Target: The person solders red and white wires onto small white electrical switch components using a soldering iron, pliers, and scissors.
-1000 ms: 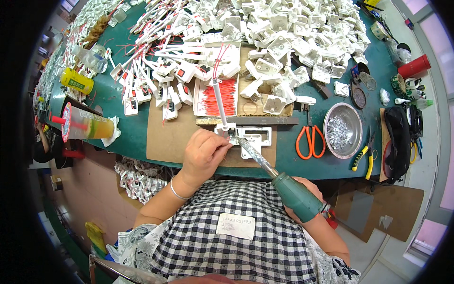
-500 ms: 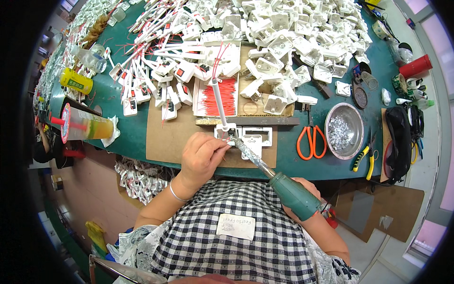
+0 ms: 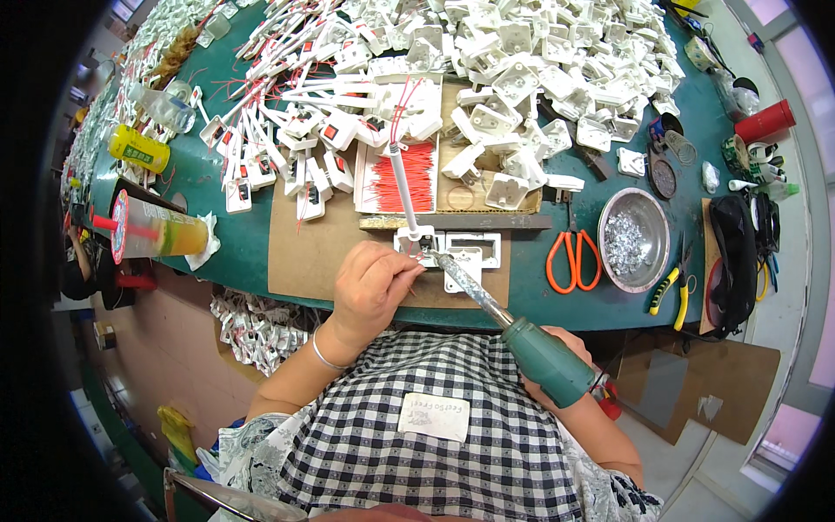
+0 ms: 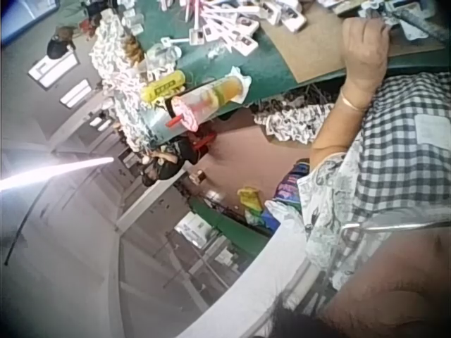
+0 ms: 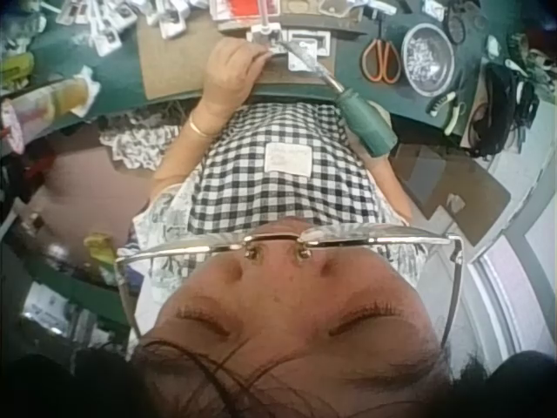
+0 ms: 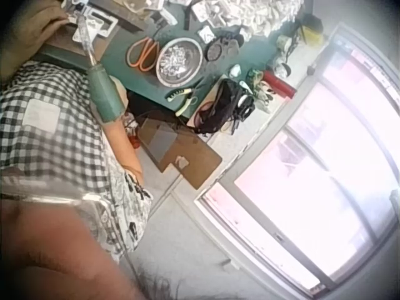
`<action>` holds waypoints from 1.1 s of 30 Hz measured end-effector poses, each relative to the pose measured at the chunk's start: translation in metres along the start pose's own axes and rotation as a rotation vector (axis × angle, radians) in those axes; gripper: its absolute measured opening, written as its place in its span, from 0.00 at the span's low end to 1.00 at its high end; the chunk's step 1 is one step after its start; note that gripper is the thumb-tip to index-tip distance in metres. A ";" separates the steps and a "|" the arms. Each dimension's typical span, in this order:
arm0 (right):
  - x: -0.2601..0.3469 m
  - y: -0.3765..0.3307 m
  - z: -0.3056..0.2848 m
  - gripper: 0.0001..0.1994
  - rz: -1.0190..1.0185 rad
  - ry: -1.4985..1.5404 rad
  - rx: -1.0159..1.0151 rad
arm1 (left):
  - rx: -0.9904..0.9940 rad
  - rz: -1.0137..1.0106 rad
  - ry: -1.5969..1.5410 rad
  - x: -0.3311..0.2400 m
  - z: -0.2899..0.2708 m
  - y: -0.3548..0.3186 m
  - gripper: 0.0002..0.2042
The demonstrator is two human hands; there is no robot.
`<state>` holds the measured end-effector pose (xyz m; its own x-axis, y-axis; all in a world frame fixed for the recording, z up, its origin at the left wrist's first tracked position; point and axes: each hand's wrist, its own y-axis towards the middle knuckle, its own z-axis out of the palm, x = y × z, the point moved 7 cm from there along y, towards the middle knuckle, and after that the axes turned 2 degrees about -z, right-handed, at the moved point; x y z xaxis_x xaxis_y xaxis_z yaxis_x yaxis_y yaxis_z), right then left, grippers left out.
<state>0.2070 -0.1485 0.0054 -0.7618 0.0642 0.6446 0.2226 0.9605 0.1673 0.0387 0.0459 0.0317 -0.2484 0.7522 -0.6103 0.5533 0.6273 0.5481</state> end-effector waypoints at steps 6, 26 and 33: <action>0.006 0.011 -0.005 0.13 0.083 0.129 -0.062 | -0.014 -0.031 -0.001 -0.002 -0.006 -0.002 0.10; 0.000 0.008 -0.003 0.12 0.070 0.237 0.002 | 0.035 0.024 0.131 0.003 -0.025 -0.020 0.12; -0.007 0.007 0.006 0.14 0.084 0.247 -0.045 | 0.112 0.034 0.395 -0.007 -0.005 -0.011 0.11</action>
<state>0.2103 -0.1410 -0.0030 -0.5694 0.0698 0.8191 0.3096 0.9412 0.1350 0.0310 0.0349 0.0327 -0.5022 0.8056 -0.3143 0.6443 0.5910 0.4853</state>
